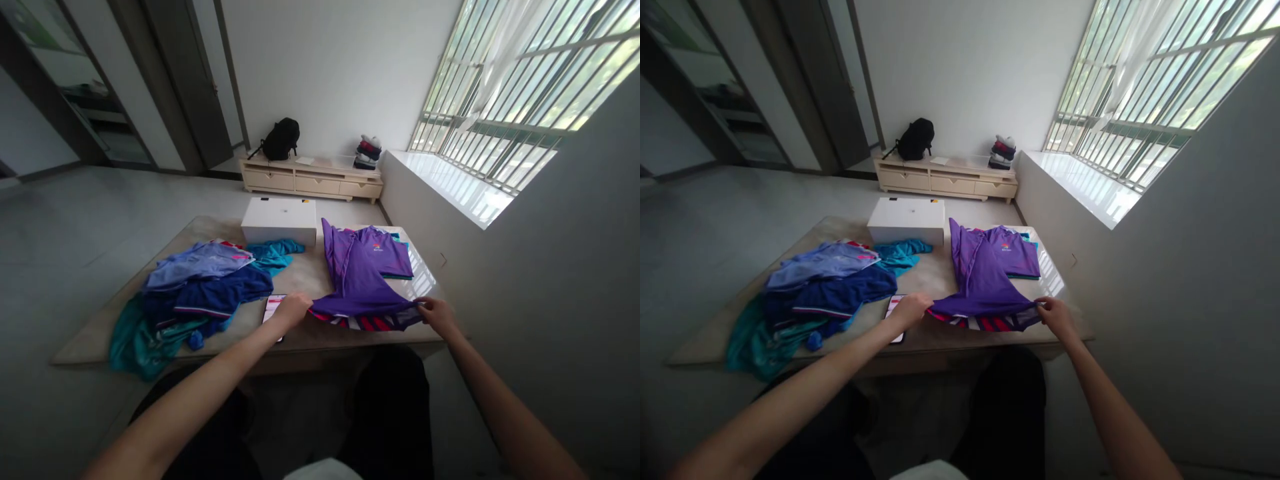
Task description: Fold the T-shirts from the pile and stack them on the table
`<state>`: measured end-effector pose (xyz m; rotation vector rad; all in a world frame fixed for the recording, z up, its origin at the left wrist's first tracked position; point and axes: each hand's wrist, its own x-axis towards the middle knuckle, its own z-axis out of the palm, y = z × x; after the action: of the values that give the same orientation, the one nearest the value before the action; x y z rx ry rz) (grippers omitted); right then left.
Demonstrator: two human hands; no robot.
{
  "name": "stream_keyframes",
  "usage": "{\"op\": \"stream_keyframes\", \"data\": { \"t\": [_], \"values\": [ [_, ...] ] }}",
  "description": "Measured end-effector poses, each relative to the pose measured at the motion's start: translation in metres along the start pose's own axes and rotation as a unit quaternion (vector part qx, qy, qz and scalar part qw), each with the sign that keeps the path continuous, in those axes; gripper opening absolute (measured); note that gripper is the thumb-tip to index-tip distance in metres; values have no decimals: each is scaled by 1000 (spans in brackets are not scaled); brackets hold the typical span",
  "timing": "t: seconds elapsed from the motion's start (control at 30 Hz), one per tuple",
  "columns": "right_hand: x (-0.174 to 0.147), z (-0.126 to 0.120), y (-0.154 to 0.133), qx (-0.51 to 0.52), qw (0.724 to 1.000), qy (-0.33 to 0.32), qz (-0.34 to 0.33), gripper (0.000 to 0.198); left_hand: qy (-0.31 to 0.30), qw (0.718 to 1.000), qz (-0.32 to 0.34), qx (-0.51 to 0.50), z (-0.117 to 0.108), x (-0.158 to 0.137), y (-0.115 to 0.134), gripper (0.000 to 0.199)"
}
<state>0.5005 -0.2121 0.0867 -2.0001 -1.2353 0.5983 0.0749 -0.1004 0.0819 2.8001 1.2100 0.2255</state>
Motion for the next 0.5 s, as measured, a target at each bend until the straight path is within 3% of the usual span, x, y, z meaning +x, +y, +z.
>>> {"op": "stream_keyframes", "data": {
  "t": [0.1,0.2,0.37,0.5],
  "values": [
    [-45,16,37,36,998,-28,53,48,-62,997,-20,-39,42,-44,12,23],
    [-68,11,49,73,993,-40,89,59,-92,993,-36,-71,59,-73,19,32],
    [-78,-17,27,186,968,-101,135,52,-108,985,-55,-121,50,-89,16,36],
    [-46,-35,-26,257,943,-139,158,41,-94,978,-75,-172,26,-70,-9,33]
  ]
}}
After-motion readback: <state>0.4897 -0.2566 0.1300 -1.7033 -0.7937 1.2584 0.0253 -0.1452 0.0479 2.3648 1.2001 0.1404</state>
